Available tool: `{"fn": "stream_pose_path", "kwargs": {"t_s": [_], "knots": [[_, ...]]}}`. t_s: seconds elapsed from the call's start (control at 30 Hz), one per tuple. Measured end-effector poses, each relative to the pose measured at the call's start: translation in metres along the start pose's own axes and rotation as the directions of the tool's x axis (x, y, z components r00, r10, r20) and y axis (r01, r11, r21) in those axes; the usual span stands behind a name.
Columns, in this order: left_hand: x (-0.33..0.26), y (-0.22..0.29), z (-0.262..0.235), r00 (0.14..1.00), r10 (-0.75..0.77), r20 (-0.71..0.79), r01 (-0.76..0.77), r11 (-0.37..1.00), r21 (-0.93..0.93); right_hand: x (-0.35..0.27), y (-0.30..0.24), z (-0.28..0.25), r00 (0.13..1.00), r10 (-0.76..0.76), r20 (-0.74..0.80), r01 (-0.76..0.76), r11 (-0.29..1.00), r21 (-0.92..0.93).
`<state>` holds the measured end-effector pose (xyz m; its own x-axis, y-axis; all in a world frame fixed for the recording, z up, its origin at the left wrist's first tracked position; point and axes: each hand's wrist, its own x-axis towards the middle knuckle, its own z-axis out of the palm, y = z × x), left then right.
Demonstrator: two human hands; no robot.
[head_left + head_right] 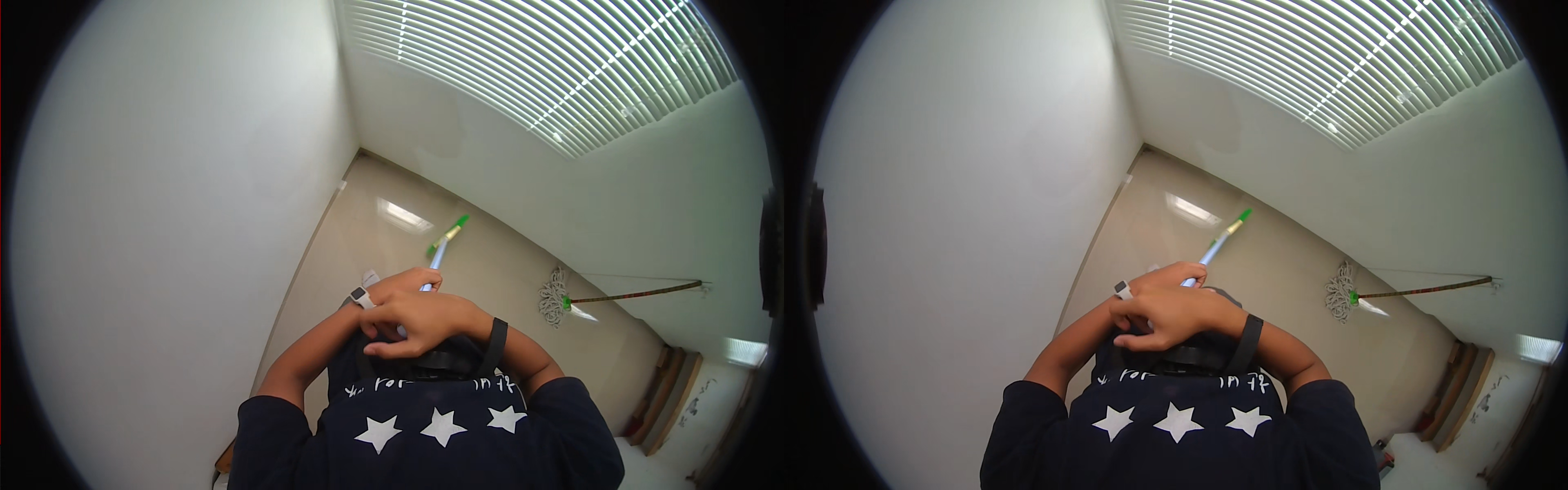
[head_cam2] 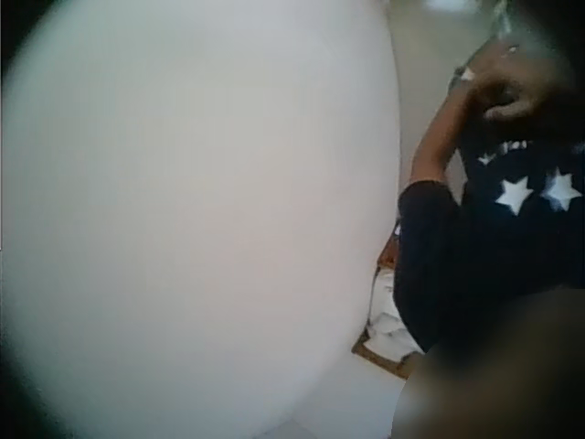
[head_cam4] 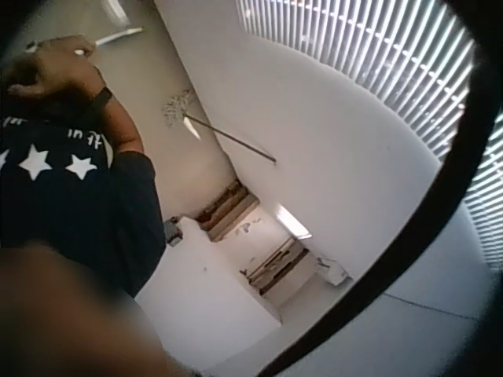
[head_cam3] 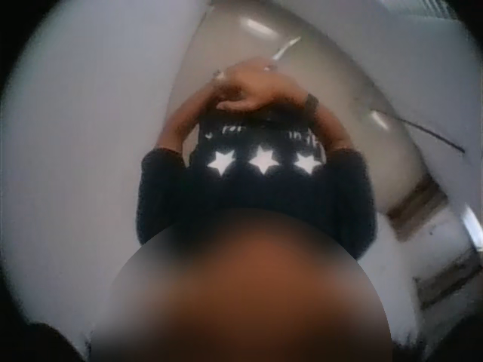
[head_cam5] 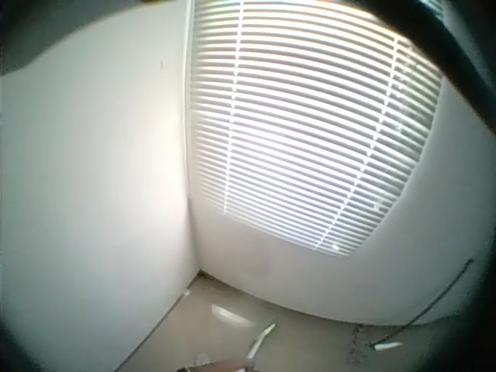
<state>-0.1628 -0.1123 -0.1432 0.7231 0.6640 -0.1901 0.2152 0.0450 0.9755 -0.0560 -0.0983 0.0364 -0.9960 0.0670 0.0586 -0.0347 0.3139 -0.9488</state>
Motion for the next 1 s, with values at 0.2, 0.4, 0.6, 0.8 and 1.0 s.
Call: {"fn": "stream_pose_path", "kwargs": {"t_s": [0.2,0.4,0.6,0.8,1.0], "knots": [[0.076,-0.010,0.103,0.871,-0.063,-0.487,-0.248,0.799,-0.547,-0.077,0.001,-0.010,0.756,0.220,-0.616,-0.241,0.969,0.051],[0.116,0.017,0.098,0.957,0.082,-0.279,-0.209,0.863,-0.461,-0.146,0.005,-0.022,0.514,0.429,-0.743,-0.412,0.883,0.225],[0.141,0.021,0.063,0.952,0.041,-0.305,-0.052,0.998,-0.027,-0.167,0.057,-0.028,0.513,0.421,-0.748,-0.313,0.903,0.293],[0.149,-0.039,0.014,0.944,0.194,-0.267,-0.087,0.927,0.365,-0.132,0.090,-0.036,0.471,0.315,-0.824,-0.245,0.944,0.221],[0.148,-0.050,-0.046,0.961,0.132,-0.244,-0.028,0.921,0.389,-0.086,0.113,-0.054,0.407,0.189,-0.894,-0.218,0.970,0.106]]}}
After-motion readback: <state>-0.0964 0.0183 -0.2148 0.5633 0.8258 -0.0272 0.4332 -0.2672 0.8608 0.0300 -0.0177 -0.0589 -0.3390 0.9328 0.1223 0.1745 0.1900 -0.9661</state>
